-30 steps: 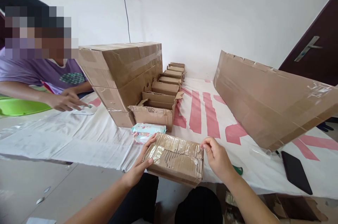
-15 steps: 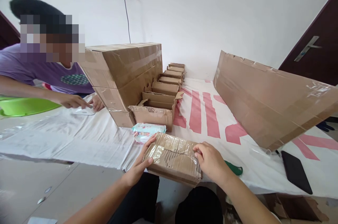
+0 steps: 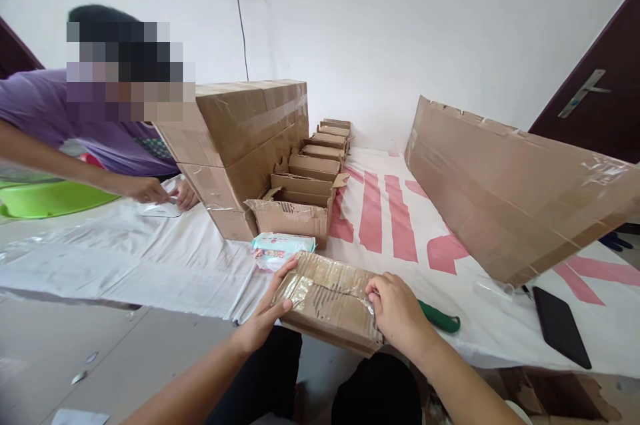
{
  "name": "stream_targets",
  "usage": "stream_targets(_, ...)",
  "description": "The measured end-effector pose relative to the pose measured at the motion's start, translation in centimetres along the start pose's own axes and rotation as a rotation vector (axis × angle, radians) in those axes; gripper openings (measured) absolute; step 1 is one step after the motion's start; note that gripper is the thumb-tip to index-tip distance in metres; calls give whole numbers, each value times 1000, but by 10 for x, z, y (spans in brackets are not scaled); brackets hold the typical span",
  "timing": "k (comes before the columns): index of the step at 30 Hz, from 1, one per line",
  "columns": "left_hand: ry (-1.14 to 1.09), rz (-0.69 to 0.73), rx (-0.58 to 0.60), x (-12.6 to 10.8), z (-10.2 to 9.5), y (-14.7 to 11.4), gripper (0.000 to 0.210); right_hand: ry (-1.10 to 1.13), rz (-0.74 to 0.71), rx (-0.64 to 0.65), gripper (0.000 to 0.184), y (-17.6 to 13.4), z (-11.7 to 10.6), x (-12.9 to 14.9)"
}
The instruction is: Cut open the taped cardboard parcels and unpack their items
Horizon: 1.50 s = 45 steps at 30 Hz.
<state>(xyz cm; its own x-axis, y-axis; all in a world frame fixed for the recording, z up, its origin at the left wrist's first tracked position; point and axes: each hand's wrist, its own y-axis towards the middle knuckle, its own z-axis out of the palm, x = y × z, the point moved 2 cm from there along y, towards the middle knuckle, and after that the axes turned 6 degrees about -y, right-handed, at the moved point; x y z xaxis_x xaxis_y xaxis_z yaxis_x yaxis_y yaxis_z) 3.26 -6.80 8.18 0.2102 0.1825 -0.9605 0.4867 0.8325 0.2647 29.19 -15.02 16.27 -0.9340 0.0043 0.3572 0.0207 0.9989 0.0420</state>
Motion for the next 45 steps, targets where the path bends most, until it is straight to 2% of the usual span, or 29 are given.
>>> stream_targets(5, -9, -2, 0, 0, 0, 1, 63, 15, 17, -67, 15, 1, 0, -1)
stream_targets(9, -26, -1, 3, -1, 1, 1, 63, -113, -65, -121, 16, 2, 3, 4)
stream_targets(14, -22, -13, 17, -2, 0, 1, 63, -226, -135, -113, 22, 2, 7, 9)
stream_targets(20, -26, -20, 24, 2, -1, 0, 64, 40, -175, -70, 17, -3, -2, -1)
stream_targets(24, -32, -17, 13, 4, -1, 1, 63, 217, -150, -53, 15, -12, -10, -14)
stream_targets(28, -26, -12, 13, 4, 0, 1, 61, 338, -73, -102, 19, -25, -16, -30)
stream_targets(33, -43, -24, 9, 6, -2, 1, 62, 419, 98, -102, 25, -43, -16, -59)
stream_targets(36, -52, -39, 0, 6, -2, 0, 63, 421, 239, -100, 26, -54, -1, -94)
stream_targets(40, -59, -59, -10, 5, 0, 1, 64, 379, 448, -141, 31, -71, 30, -145)
stream_targets(42, -59, -65, -31, 5, 1, 2, 64, 345, 493, -158, 31, -80, 42, -160)
stream_targets(45, -57, -77, -39, 8, 1, 2, 67, 281, 513, -153, 27, -90, 55, -167)
